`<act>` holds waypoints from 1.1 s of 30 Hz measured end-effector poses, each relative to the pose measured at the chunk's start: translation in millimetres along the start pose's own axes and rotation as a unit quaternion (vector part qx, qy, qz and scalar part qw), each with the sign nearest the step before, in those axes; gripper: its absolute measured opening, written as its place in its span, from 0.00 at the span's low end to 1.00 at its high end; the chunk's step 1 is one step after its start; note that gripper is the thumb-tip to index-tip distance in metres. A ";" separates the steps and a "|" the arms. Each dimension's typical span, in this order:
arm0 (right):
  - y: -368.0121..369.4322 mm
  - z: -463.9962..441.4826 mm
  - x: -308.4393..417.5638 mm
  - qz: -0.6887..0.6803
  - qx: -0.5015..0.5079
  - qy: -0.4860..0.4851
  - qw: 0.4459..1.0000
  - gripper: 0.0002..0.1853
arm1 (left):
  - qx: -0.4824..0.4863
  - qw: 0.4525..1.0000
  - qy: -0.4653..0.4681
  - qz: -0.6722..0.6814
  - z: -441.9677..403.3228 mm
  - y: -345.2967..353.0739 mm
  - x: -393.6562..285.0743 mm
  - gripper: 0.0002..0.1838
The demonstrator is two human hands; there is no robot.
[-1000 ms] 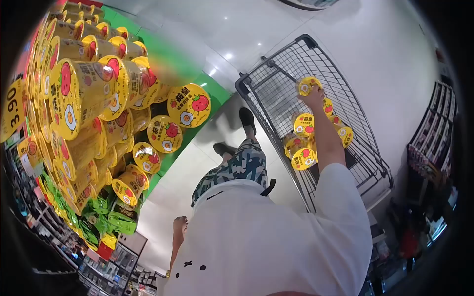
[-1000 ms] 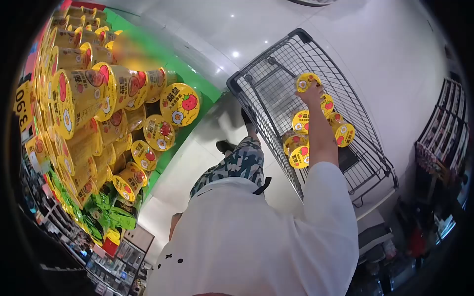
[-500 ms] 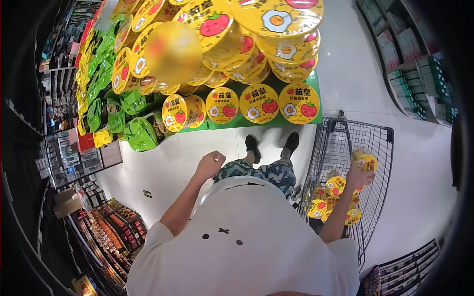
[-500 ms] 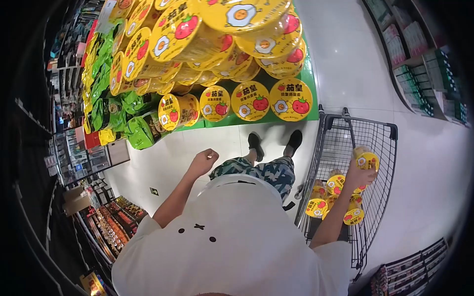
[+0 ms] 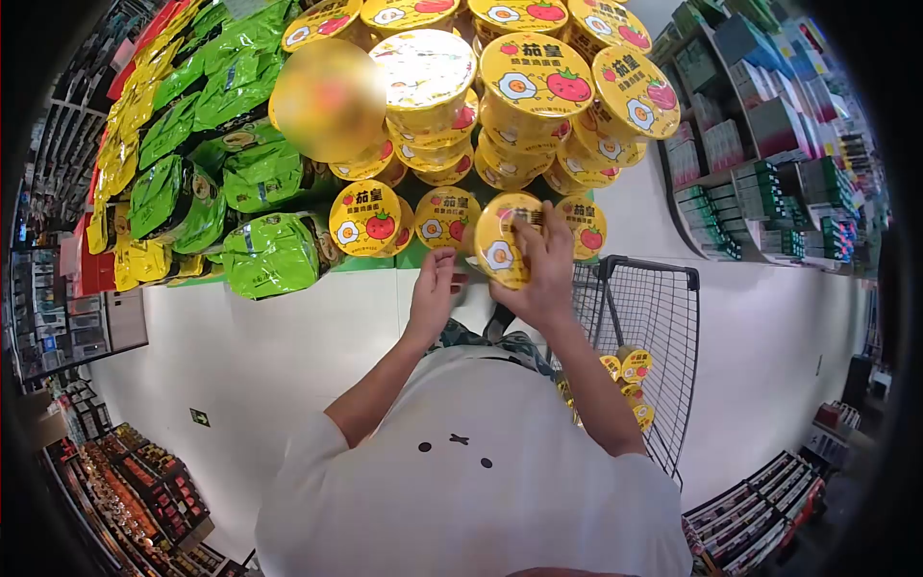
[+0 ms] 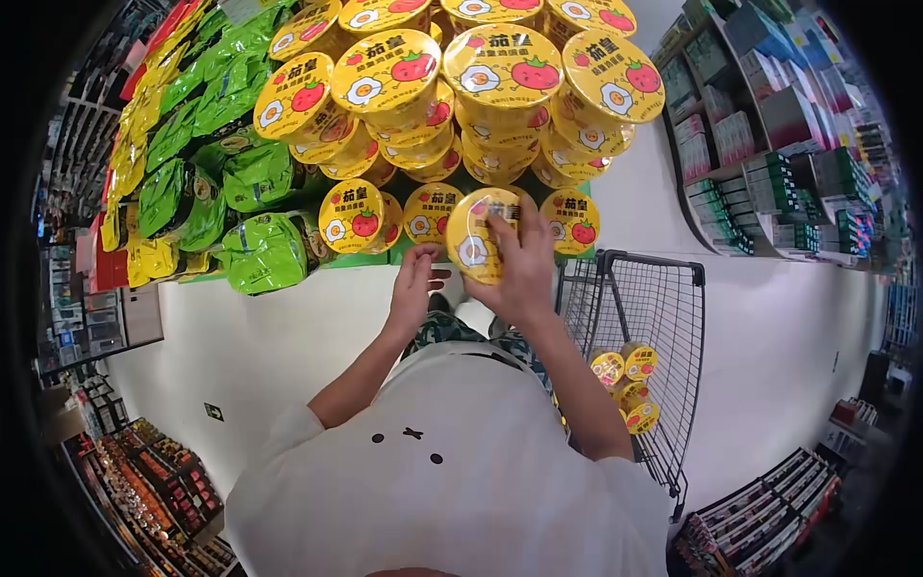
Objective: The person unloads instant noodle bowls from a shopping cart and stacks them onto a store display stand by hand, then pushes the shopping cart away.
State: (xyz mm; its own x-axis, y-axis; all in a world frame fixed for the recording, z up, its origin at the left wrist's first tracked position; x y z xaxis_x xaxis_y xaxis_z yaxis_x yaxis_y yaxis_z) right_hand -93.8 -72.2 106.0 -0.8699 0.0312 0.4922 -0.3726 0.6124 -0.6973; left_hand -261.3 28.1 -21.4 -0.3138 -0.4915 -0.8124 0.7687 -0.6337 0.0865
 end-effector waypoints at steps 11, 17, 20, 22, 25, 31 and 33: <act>124.4 -38.7 18.6 0.089 0.072 0.001 0.993 0.46 | -0.035 0.998 0.008 0.046 -31.0 -27.4 25.6 0.27; 124.0 -38.3 15.5 0.000 0.069 0.001 0.998 0.42 | -0.031 0.996 0.040 0.070 -45.4 -25.8 46.2 0.32; 128.1 -38.0 11.6 -0.040 0.079 0.056 0.994 0.40 | 0.009 0.990 -0.015 0.137 -34.1 -27.8 32.3 0.34; 119.1 -28.2 13.7 -0.031 0.111 0.091 0.989 0.36 | 0.002 0.990 -0.027 0.136 -26.0 -30.4 24.3 0.34; 73.5 16.3 29.0 -0.011 -0.023 -0.027 0.999 0.25 | -0.020 0.988 -0.063 0.136 -12.2 -38.7 26.8 0.27; -1.3 205.3 -60.8 0.009 -0.180 0.306 0.935 0.06 | 0.099 0.967 -0.211 -0.098 -26.9 -81.2 107.8 0.10; -36.7 294.5 -103.9 0.133 -0.237 0.419 0.866 0.05 | 0.131 0.939 -0.259 -0.184 -31.0 -88.0 129.2 0.10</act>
State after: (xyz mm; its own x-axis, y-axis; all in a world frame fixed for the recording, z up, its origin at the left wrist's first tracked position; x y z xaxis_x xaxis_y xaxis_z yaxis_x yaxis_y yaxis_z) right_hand -84.9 -330.5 -73.1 -0.2896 0.6626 0.6907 0.1533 0.7444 -0.6499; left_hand -352.2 38.8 -151.8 -0.8123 -0.3925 -0.4315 0.4132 -0.9093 0.0492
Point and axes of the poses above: each hand's wrist, its own z-axis away from the middle knuckle, its own y-axis out of the palm, x = y × z, the point moved 7 cm from there along -z, towards the middle knuckle, and after that the axes turned 13 degrees about -y, right-handed, at the moved point
